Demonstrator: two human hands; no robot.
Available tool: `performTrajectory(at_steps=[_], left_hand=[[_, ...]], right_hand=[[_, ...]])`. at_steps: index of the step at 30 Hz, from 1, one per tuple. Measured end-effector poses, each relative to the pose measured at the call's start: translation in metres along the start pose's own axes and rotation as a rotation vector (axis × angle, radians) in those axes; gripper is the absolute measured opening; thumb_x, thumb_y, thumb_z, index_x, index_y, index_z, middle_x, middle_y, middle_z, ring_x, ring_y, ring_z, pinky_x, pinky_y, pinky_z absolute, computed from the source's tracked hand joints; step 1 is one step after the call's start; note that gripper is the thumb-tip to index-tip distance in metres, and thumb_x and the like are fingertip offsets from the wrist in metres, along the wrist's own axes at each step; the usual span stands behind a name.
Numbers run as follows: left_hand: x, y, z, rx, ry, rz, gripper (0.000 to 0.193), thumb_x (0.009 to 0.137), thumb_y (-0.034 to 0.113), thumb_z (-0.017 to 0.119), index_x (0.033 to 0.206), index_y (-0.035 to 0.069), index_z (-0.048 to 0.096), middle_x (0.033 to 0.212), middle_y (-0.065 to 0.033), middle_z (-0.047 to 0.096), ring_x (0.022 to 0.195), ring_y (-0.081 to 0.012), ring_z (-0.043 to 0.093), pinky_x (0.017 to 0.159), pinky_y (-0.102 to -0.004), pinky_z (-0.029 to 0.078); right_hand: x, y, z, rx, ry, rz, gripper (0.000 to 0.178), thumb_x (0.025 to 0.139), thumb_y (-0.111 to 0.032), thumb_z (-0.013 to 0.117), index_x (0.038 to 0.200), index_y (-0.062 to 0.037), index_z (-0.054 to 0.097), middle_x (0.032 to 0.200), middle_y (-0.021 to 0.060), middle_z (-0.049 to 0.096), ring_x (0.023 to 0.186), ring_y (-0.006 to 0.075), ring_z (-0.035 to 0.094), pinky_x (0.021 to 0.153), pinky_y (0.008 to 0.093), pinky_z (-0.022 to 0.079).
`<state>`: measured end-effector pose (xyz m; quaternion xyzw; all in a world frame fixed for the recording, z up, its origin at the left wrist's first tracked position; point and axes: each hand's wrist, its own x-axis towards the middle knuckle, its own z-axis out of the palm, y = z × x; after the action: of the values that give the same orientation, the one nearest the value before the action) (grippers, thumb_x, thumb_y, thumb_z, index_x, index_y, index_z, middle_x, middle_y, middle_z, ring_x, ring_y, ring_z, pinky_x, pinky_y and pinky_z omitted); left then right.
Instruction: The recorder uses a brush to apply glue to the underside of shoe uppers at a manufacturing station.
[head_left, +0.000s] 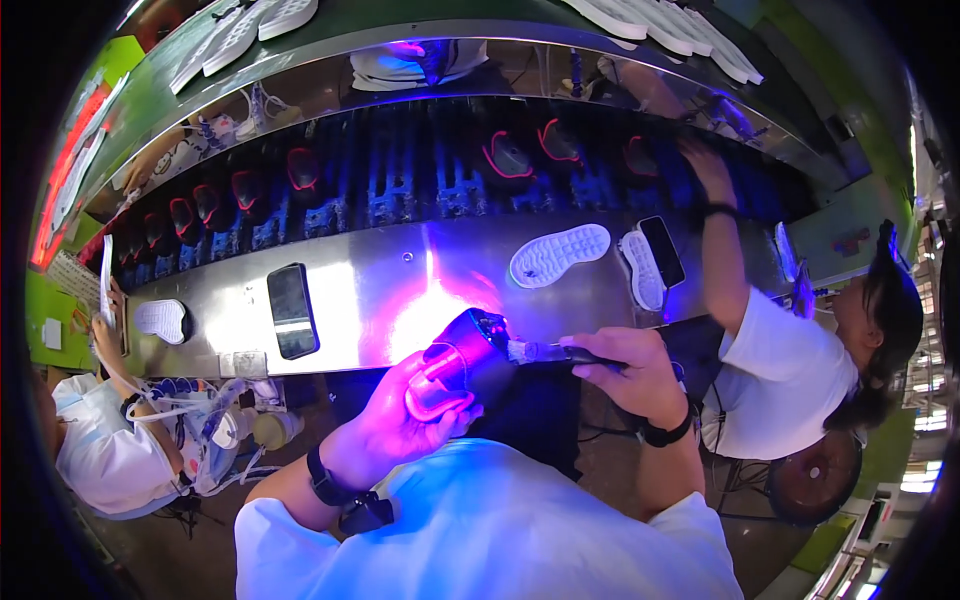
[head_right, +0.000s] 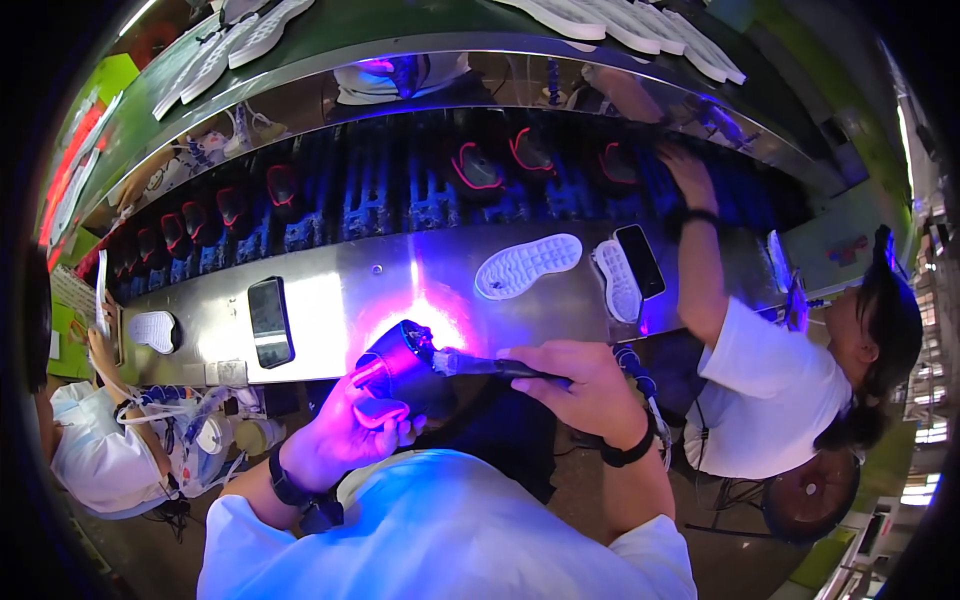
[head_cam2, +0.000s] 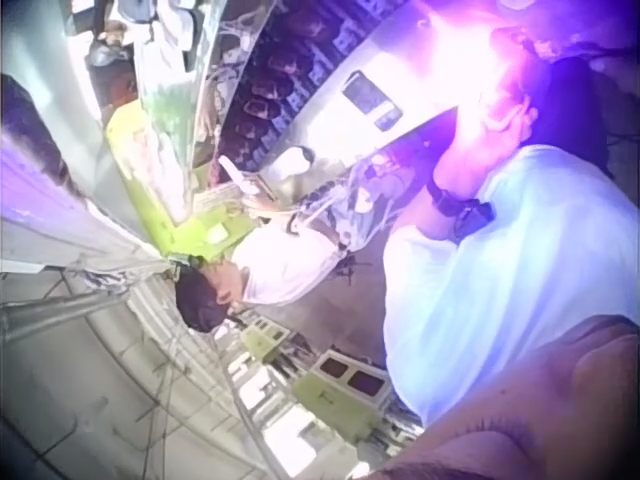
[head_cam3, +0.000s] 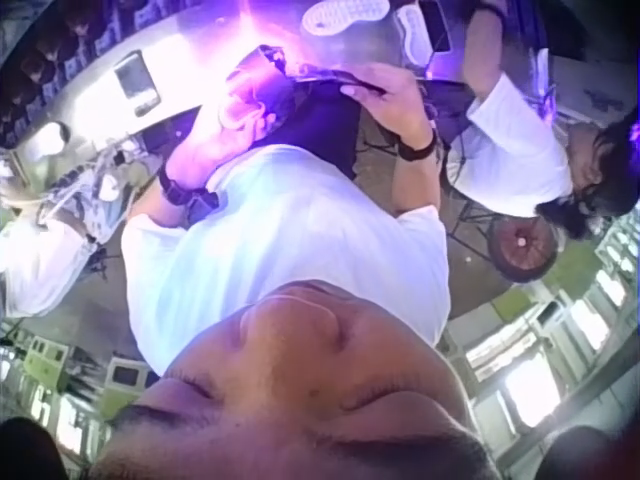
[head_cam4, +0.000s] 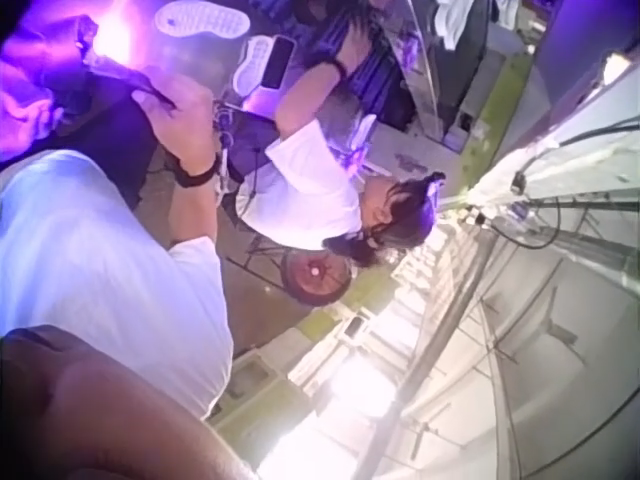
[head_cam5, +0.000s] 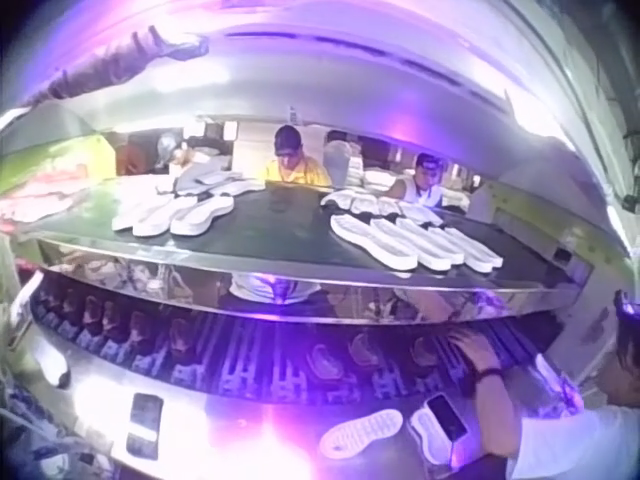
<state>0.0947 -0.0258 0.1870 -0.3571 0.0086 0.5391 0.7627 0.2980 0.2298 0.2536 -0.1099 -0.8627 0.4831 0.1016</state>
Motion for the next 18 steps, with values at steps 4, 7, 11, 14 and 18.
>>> performTrajectory(at_steps=[4, 7, 11, 14, 18], left_hand=[[0.003, -0.002, -0.006, -0.210, -0.056, -0.205, 0.078, 0.096, 0.057, 0.058, 0.140, -0.006, 0.046, 0.123, -0.0364, 0.057, 0.103, -0.0424, 0.067, 0.078, -0.0395, 0.067], [0.003, -0.001, -0.018, -0.285, -0.145, -0.279, 0.088, 0.094, 0.060, 0.059, 0.143, -0.012, 0.040, 0.127, -0.0403, 0.052, 0.106, -0.0436, 0.066, 0.079, -0.0388, 0.066], [-0.017, -0.014, -0.021, -0.291, -0.231, -0.229, 0.089, 0.093, 0.061, 0.061, 0.146, -0.008, 0.038, 0.127, -0.0405, 0.052, 0.105, -0.0435, 0.066, 0.080, -0.0396, 0.065], [-0.025, -0.011, -0.026, -0.285, -0.298, -0.266, 0.081, 0.094, 0.056, 0.064, 0.145, -0.003, 0.042, 0.131, -0.0333, 0.054, 0.112, -0.0416, 0.063, 0.092, -0.0487, 0.060], [-0.041, 0.002, -0.004, 0.425, -0.235, 0.254, 0.055, 0.098, 0.036, 0.064, 0.141, 0.006, 0.049, 0.133, -0.0138, 0.061, 0.118, -0.0288, 0.064, 0.103, -0.0516, 0.052]], right_hand=[[0.005, -0.002, 0.013, 0.011, 0.045, -0.028, 0.039, 0.079, 0.000, 0.080, 0.117, -0.0045, 0.075, 0.085, 0.0102, 0.071, 0.072, 0.0228, 0.066, 0.068, 0.0322, 0.051], [0.009, -0.004, 0.029, -0.012, 0.051, -0.040, 0.043, 0.073, 0.004, 0.080, 0.114, -0.0043, 0.075, 0.083, 0.0092, 0.070, 0.070, 0.0196, 0.066, 0.065, 0.0308, 0.050], [0.002, -0.006, 0.056, 0.053, -0.006, 0.020, 0.041, 0.075, 0.007, 0.079, 0.115, -0.0003, 0.074, 0.088, 0.0070, 0.071, 0.076, 0.0133, 0.066, 0.069, 0.0272, 0.050], [-0.016, 0.008, 0.080, 0.176, 0.100, 0.041, 0.038, 0.080, 0.001, 0.079, 0.117, -0.0005, 0.073, 0.097, 0.0110, 0.074, 0.084, 0.0215, 0.071, 0.078, 0.0310, 0.054], [-0.011, 0.002, 0.084, -0.076, 0.054, 0.102, 0.038, 0.087, -0.002, 0.076, 0.124, 0.0000, 0.070, 0.109, 0.0134, 0.076, 0.097, 0.0218, 0.073, 0.085, 0.0325, 0.055]])
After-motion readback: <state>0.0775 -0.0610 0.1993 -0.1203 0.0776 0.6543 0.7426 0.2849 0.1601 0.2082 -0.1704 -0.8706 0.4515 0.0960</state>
